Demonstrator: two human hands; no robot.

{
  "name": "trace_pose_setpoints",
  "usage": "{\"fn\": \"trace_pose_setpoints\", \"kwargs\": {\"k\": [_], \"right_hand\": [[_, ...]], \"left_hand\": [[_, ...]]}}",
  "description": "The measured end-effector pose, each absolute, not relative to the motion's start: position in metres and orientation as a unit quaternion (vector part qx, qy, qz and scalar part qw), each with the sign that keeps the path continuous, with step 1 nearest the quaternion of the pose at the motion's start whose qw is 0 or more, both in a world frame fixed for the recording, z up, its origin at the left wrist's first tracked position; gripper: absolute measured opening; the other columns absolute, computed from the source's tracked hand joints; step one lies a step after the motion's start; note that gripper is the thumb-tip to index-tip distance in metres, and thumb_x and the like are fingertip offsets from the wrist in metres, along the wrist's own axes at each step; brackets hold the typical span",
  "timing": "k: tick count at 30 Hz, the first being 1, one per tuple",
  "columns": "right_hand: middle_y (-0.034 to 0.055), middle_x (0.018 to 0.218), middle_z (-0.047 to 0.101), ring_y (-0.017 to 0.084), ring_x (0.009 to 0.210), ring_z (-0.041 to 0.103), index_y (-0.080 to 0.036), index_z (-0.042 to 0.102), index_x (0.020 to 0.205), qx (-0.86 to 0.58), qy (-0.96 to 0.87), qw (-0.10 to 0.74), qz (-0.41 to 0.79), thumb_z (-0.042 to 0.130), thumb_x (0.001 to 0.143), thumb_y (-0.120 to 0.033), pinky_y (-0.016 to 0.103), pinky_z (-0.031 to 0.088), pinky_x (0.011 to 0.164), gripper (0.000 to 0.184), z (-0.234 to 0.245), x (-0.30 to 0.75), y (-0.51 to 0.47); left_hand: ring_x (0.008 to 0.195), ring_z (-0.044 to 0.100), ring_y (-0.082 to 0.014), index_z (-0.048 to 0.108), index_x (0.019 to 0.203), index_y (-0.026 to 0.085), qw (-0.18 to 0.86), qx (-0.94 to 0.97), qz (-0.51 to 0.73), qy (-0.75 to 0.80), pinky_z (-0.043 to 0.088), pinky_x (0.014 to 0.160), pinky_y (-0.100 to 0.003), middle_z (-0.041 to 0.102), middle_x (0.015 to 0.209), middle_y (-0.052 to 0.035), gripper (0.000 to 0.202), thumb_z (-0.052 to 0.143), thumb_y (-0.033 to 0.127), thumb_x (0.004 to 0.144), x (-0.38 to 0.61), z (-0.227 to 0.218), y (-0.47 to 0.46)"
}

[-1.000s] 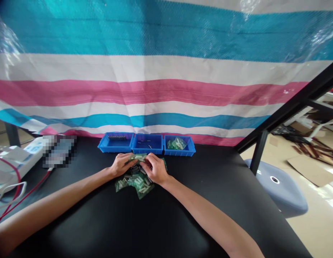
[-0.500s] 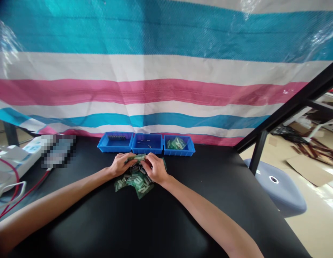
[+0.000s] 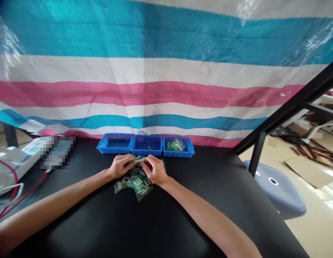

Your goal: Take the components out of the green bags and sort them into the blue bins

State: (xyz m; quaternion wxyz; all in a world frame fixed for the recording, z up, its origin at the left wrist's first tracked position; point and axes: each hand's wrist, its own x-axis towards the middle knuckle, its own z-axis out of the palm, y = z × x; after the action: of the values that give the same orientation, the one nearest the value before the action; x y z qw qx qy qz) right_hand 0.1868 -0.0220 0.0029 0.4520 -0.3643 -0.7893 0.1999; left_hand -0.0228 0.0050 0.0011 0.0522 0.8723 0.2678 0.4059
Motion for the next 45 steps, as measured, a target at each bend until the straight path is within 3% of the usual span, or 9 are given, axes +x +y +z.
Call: {"fn": "trace_pose_setpoints", "kwargs": {"k": [8, 11, 14, 22, 31, 41, 45], "right_hand": [[-0.0004, 0.067, 0.049, 0.012, 0.057, 0.047, -0.019, 0.053, 0.071, -0.357, -0.803, 0.435, 0.197, 0.051, 0.092, -0.027, 0.024, 0.039, 0.053, 0.022, 0.002, 0.187, -0.022], [0.0003, 0.069, 0.054, 0.012, 0.058, 0.050, -0.018, 0.059, 0.087, -0.359, -0.804, 0.431, 0.198, 0.053, 0.091, -0.027, 0.023, 0.041, 0.055, 0.012, 0.001, 0.187, -0.022], [0.0013, 0.071, 0.059, 0.013, 0.060, 0.054, -0.018, 0.060, 0.097, -0.362, -0.804, 0.427, 0.199, 0.054, 0.091, -0.028, 0.023, 0.043, 0.057, 0.013, 0.000, 0.187, -0.022], [0.0021, 0.071, 0.063, 0.014, 0.060, 0.057, -0.018, 0.061, 0.091, -0.373, -0.796, 0.435, 0.197, 0.055, 0.091, -0.029, 0.023, 0.044, 0.059, 0.013, -0.003, 0.186, -0.021], [0.0025, 0.066, 0.062, 0.012, 0.057, 0.055, -0.018, 0.062, 0.076, -0.350, -0.818, 0.421, 0.176, 0.053, 0.094, -0.039, 0.022, 0.042, 0.058, 0.030, -0.009, 0.185, -0.020], [0.0005, 0.058, 0.057, 0.011, 0.052, 0.049, -0.019, 0.053, 0.064, -0.369, -0.817, 0.418, 0.147, 0.048, 0.096, -0.045, 0.022, 0.036, 0.054, 0.042, -0.010, 0.185, -0.020], [-0.0002, 0.058, 0.056, 0.011, 0.052, 0.049, -0.019, 0.050, 0.063, -0.384, -0.802, 0.428, 0.163, 0.049, 0.095, -0.046, 0.022, 0.036, 0.054, 0.042, -0.009, 0.185, -0.019]], "left_hand": [[0.067, 0.065, -0.0117, 0.063, 0.094, 0.014, 0.057, 0.871, 0.417, 0.252, 0.047, 0.060, -0.020, 0.070, 0.080, -0.0059, 0.016, 0.055, 0.027, 0.093, -0.022, 0.002, 0.004], [0.062, 0.063, -0.0104, 0.063, 0.088, 0.013, 0.037, 0.865, 0.431, 0.255, 0.046, 0.057, -0.019, 0.069, 0.074, -0.0043, 0.020, 0.054, 0.031, 0.093, -0.021, 0.001, 0.005], [0.059, 0.062, -0.0095, 0.062, 0.084, 0.014, 0.023, 0.865, 0.428, 0.261, 0.044, 0.056, -0.018, 0.067, 0.071, -0.0030, 0.024, 0.053, 0.034, 0.094, -0.021, 0.001, 0.006], [0.068, 0.066, -0.0101, 0.063, 0.093, 0.015, 0.028, 0.868, 0.420, 0.263, 0.047, 0.060, -0.017, 0.070, 0.080, -0.0048, 0.015, 0.054, 0.027, 0.094, -0.024, -0.004, 0.006], [0.059, 0.065, -0.0095, 0.066, 0.086, 0.014, 0.008, 0.866, 0.437, 0.243, 0.047, 0.056, -0.017, 0.071, 0.070, -0.0033, 0.023, 0.053, 0.033, 0.094, -0.023, -0.002, 0.008], [0.058, 0.065, -0.0114, 0.067, 0.093, 0.012, 0.019, 0.875, 0.428, 0.226, 0.048, 0.055, -0.019, 0.071, 0.070, -0.0054, 0.024, 0.052, 0.031, 0.094, -0.022, -0.006, 0.011], [0.062, 0.067, -0.0116, 0.065, 0.100, 0.013, 0.056, 0.877, 0.404, 0.253, 0.050, 0.058, -0.019, 0.073, 0.079, -0.0073, 0.024, 0.050, 0.031, 0.096, -0.022, -0.005, 0.010]]}}
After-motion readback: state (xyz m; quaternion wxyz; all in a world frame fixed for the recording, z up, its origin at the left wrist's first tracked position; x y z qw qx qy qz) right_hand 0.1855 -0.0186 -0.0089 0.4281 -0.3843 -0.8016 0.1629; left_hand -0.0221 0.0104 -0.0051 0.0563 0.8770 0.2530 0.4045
